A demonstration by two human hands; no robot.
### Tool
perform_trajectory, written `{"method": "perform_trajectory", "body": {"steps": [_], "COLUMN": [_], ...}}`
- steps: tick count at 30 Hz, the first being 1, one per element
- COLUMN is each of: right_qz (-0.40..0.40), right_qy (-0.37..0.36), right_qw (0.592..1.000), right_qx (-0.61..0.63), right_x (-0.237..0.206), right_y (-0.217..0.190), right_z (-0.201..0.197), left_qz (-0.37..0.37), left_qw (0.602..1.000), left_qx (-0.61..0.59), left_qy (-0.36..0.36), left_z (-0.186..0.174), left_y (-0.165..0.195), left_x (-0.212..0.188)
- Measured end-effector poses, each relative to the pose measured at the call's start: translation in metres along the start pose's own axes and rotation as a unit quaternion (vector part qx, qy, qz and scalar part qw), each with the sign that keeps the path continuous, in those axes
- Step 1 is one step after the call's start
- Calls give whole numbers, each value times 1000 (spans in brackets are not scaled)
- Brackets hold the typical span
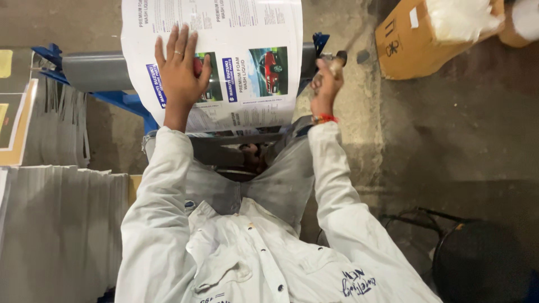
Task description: The person sits on the floor and uses a flat tool to press the spine of a large printed booklet on a binding machine. They repeatedly fold the cover over the spine and smooth it with the tool to secure the binding.
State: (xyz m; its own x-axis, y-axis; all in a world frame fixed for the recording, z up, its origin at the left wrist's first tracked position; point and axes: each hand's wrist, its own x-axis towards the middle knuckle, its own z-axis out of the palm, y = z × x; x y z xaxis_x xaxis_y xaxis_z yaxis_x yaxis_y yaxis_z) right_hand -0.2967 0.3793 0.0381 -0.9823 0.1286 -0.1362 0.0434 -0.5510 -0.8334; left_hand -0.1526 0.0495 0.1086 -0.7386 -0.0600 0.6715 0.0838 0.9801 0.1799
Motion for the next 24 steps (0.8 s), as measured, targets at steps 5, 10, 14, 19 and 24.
{"method": "perform_trajectory", "body": {"steps": [5, 10, 14, 19, 24], "right_qz": [-53, -13, 39, -34, -53], "right_qy": [-125, -294, -345, -324, -247], "right_qw": [989, 936, 899, 891, 908], "right_qx": [-57, -193, -268, -317, -334], "right_x": [-55, -154, -203, -205, -196], "right_y": [-14, 27, 57, 70, 61], "right_z": [-15, -5, 9, 7, -19], "left_qz": [-5, -16, -36, -29, -24], "left_qw": [1000, 999, 998, 999, 999], "left_qx": [-10, -35, -56, -32, -21], "left_qy": [3, -1, -14, 3, 25], "left_z": [-5, -10, -17, -24, -26], "left_y": [-9, -24, -33, -38, -48], "left_x": [-7, -13, -17, -23, -27]}}
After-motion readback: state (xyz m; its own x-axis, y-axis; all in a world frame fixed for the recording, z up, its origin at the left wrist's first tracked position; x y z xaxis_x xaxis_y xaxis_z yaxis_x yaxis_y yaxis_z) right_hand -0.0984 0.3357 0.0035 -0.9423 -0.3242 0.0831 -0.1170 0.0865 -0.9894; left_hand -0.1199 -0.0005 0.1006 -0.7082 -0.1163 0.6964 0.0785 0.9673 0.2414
